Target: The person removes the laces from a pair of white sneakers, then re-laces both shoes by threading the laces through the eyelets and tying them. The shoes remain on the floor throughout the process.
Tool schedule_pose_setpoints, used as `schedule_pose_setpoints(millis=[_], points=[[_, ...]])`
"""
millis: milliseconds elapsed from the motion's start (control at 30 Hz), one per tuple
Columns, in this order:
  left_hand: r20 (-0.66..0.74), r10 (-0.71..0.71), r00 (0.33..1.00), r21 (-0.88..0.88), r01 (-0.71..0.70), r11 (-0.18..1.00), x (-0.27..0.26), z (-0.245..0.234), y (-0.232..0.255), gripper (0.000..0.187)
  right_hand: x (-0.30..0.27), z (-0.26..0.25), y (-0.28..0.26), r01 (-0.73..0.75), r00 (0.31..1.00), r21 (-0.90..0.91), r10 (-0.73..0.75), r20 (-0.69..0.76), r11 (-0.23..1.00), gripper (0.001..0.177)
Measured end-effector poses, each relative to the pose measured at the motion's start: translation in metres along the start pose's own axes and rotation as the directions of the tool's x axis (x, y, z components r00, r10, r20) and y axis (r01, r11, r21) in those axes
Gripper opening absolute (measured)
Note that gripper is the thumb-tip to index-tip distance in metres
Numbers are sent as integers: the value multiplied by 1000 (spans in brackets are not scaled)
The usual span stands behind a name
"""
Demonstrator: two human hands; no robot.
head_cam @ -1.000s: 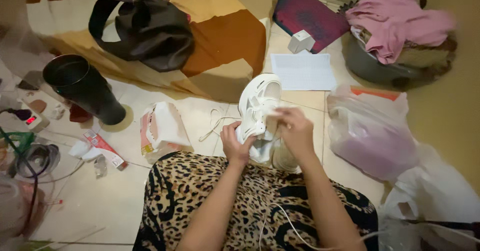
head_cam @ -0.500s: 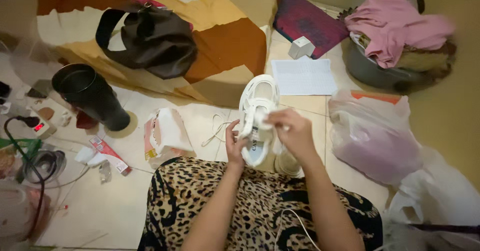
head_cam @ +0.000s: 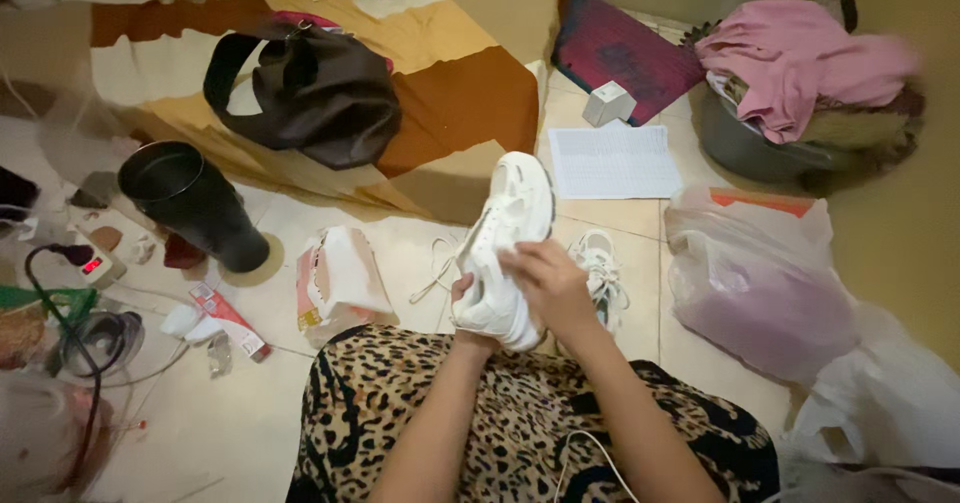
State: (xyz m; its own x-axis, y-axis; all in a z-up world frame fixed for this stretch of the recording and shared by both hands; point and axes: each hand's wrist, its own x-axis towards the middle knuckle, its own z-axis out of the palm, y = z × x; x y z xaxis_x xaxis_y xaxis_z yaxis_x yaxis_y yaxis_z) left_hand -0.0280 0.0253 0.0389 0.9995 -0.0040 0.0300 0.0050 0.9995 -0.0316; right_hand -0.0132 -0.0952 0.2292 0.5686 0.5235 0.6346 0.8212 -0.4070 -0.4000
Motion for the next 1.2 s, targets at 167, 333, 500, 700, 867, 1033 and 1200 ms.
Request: schedule_pose_setpoints(millis=[167, 333, 500, 700, 867, 1033, 1200], points=[[-22, 28, 999, 42, -27, 999, 3, 16, -3, 61, 22, -11, 5, -254, 960, 228, 274, -62, 940, 35], [-108, 3, 994, 93, 7, 996, -5, 29, -1, 66, 51, 2, 14, -222, 955, 184, 251, -155, 957, 32], [-151, 6, 988, -9, -7, 1000, -3, 27, 2, 68, 3, 13, -12, -35, 999, 91, 36, -17, 995, 34], [-10, -32, 999, 25, 33, 999, 1, 26, 5, 72, -25, -18, -23, -45, 972, 229, -10, 234, 972, 29], [-24, -22, 999, 31, 22, 999, -2, 27, 3, 71, 22, -23, -5, -148, 989, 113, 149, -5, 983, 27], [-62, 13, 998, -15, -14, 1000, -5, 22, 4, 70, 25, -5, -12, 53, 997, -12, -54, -47, 999, 27], [12, 7, 1000, -34, -6, 999, -10, 25, 5, 70, -32, -6, -36, 74, 987, 125, -91, 133, 989, 30]])
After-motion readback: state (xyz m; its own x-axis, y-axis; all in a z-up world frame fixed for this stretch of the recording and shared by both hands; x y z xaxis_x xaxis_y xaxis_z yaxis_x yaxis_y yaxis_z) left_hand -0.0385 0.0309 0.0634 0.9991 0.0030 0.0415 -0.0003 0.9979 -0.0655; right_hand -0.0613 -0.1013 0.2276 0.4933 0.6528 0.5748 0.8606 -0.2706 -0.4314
